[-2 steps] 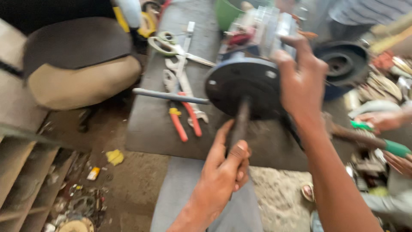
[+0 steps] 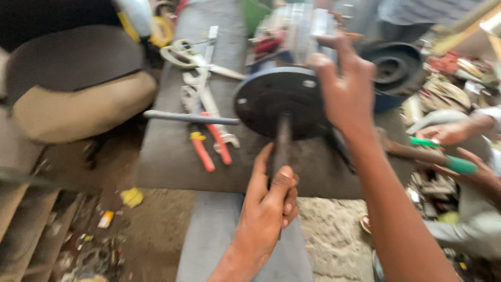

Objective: The person uses a T-handle hex key to tighten bolts on the flange of a blue electric motor. They rotate the tool to secure the fasteners while the motor rests on a workbench. Another person is visible in the background working on a separate component.

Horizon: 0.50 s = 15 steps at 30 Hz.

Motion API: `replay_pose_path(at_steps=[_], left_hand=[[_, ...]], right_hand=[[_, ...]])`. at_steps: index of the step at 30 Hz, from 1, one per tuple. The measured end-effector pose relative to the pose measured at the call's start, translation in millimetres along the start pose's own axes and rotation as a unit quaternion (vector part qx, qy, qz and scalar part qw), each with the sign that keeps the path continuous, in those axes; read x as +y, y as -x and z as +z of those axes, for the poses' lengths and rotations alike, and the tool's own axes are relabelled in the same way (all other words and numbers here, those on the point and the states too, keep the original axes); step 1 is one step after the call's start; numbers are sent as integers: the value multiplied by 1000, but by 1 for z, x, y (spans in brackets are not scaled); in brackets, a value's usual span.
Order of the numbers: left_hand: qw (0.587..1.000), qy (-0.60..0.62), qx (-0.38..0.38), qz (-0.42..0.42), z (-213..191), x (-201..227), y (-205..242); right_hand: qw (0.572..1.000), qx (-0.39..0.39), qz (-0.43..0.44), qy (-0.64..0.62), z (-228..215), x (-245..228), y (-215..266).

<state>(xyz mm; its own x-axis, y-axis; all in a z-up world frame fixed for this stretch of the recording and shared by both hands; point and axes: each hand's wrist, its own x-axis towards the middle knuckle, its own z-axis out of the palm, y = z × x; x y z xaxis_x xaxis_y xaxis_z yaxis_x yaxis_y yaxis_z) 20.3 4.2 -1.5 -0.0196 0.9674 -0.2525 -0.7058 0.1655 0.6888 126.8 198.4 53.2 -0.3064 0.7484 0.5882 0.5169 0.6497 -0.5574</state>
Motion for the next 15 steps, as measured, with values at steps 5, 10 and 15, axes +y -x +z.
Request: replay_pose_path(at_steps=[5, 10, 15], left_hand=[[999, 3, 31, -8, 22, -10, -10], [995, -76, 33, -55, 15, -7, -4], [955, -282, 93, -8, -85, 3, 20]], right_hand=[[999, 18, -13, -36, -11, 14, 4], [993, -18, 9, -114, -21, 25, 11], [977, 51, 108, -175, -67, 68, 63]])
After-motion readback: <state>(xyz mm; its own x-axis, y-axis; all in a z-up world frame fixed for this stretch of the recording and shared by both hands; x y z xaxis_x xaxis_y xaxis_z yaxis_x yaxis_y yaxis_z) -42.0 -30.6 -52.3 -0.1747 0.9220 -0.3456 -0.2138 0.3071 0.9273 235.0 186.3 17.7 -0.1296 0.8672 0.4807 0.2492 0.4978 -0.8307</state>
